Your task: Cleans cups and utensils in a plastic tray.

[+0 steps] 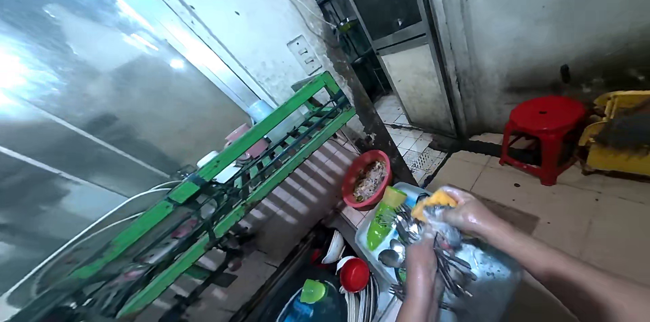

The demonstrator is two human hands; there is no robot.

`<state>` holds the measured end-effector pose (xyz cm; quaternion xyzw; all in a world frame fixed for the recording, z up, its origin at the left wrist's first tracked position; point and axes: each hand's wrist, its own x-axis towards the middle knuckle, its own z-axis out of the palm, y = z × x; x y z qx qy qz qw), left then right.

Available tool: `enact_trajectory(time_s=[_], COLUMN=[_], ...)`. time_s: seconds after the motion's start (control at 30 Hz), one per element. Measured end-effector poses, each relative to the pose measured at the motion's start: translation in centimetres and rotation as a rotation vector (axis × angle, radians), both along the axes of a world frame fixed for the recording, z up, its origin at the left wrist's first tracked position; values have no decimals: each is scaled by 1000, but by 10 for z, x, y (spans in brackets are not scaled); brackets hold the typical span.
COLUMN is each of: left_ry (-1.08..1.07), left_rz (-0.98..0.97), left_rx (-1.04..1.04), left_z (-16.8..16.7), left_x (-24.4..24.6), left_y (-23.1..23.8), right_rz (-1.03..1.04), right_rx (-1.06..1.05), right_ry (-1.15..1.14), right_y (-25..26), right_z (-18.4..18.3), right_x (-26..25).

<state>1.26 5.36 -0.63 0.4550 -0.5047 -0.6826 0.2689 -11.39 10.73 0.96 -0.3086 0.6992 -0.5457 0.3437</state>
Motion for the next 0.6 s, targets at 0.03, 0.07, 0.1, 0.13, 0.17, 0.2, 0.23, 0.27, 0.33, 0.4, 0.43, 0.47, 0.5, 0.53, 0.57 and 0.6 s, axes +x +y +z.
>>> enact_trajectory(time_s=[0.03, 0.07, 0.1, 0.13, 0.17, 0.2, 0.23, 0.27, 0.33, 0.4, 0.43, 0.47, 0.5, 0.53, 0.57, 0.6], left_ry=[82, 153, 205, 229, 226, 209, 185, 164, 157, 185, 200, 214, 216, 206, 186, 166], left_rz=[-31, -60, -83, -101, -116, -130, -142, -133, -93, -62, -50, -39, -21, -8, 2, 5], left_rx=[66, 152, 229, 279, 293, 282, 252, 220, 197, 209, 223, 245, 260, 260, 239, 209], left_z=[0, 1, 2, 2, 0, -3, -5, -8, -11, -5, -2, 1, 4, 5, 6, 5], left_x=[0, 1, 4, 6, 8, 10, 10, 10, 8, 8, 10, 12, 14, 14, 14, 14], left_y=[0, -2, -4, -5, -6, -6, -5, -3, -1, -4, -6, -7, -8, -9, -9, -10], right_rz=[-65, -100, -87, -32, 47, 114, 147, 130, -10, -110, -113, -78, -21, 48, 107, 145], right_rx=[-13, -34, -54, -60, -45, -17, 10, -1, -95, -167, -212, -257, -294, -301, -258, -182], right_ry=[-36, -85, -128, -146, -129, -64, 37, 143, 261, 122, -10, -143, -262, -322, -306, -229], right_y=[-1, -1, 1, 4, 7, 8, 6, 2, -10, -13, -9, -2, 4, 8, 10, 8], right_z=[1, 3, 2, 1, 2, 2, 1, -3, -14, -3, 5, 12, 16, 17, 19, 19], right_x=[-2, -4, -5, -6, -6, -8, -11, -15, -27, -40, -43, -42, -38, -34, -28, -22])
